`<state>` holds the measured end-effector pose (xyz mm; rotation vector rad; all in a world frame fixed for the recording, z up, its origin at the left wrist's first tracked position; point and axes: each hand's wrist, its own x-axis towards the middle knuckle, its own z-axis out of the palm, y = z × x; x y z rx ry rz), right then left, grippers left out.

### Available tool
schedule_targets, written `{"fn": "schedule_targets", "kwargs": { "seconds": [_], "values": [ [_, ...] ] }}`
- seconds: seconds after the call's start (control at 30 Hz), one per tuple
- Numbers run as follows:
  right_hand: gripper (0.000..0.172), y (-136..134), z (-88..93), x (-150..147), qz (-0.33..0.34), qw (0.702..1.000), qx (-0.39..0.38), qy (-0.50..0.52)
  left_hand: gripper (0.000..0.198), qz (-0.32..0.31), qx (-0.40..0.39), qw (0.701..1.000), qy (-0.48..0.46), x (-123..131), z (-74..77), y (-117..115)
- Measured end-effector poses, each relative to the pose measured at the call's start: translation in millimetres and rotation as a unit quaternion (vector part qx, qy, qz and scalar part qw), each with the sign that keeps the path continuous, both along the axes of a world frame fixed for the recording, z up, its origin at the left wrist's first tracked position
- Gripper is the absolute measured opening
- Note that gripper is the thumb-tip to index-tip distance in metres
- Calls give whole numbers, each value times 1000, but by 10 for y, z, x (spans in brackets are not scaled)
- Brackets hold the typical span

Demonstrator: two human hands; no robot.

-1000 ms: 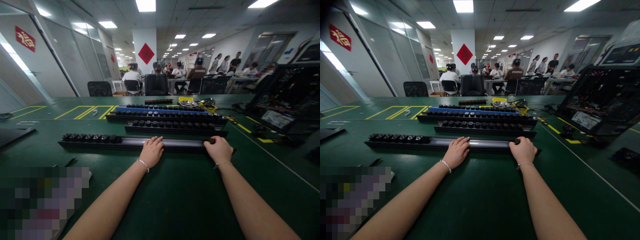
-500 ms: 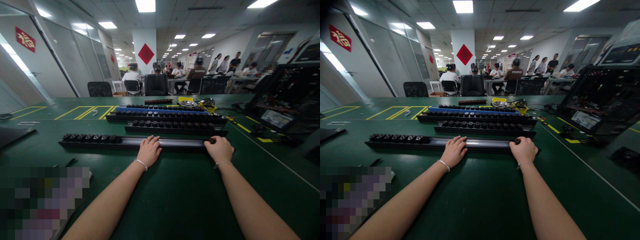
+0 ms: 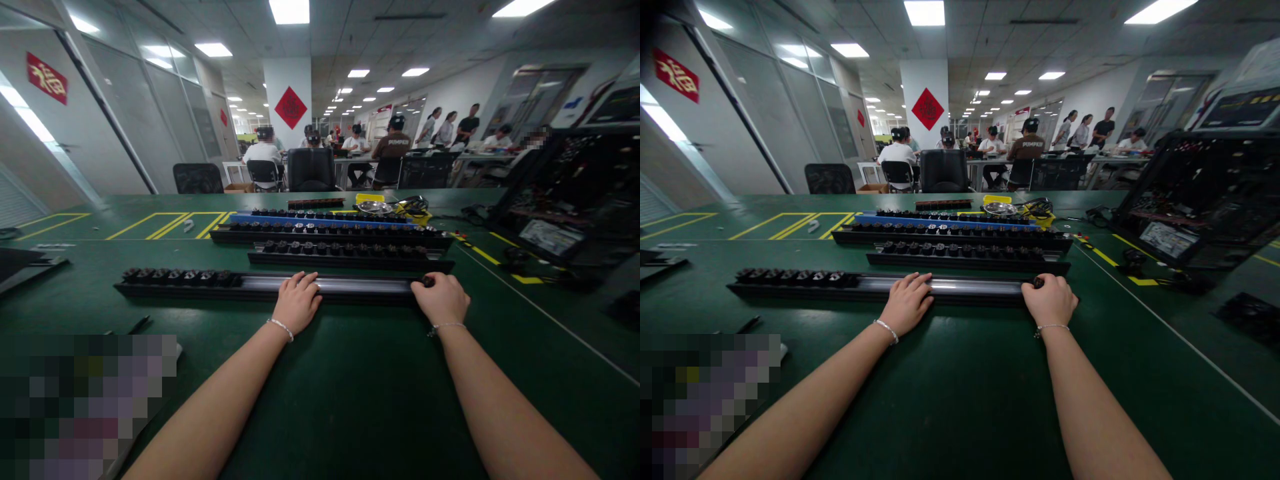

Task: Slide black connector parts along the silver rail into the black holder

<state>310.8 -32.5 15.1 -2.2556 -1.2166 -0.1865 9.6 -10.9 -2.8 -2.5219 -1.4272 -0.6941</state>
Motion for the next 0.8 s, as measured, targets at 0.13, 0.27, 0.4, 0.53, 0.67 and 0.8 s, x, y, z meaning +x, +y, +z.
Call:
{"fn": "schedule_targets", "kwargs": {
  "seconds": [0.13, 0.27, 0.4, 0.53, 0.67, 0.8],
  "values": [
    [39, -7, 7, 14, 1, 1000, -6, 0, 21, -2, 5, 1000, 0, -8, -8, 4],
    [39, -12, 20, 26, -5, 1000, -12, 1, 21, -3, 7, 1000, 2, -9, -12, 6],
    [40, -11, 23, 43, -7, 1000, -17, 3, 21, -5, 6, 1000, 1, -6, -6, 4],
    [40, -14, 20, 72, -16, 1000, -19, 5, 20, -4, 5, 1000, 4, -7, 3, 1],
    [41, -18, 11, 108, -24, 1000, -11, 6, 20, -5, 5, 1000, 7, -11, 4, -1],
    [41, -13, -11, 129, -27, 1000, -1, 0, 20, -4, 11, 1000, 6, -10, -9, 4]
  ]
}}
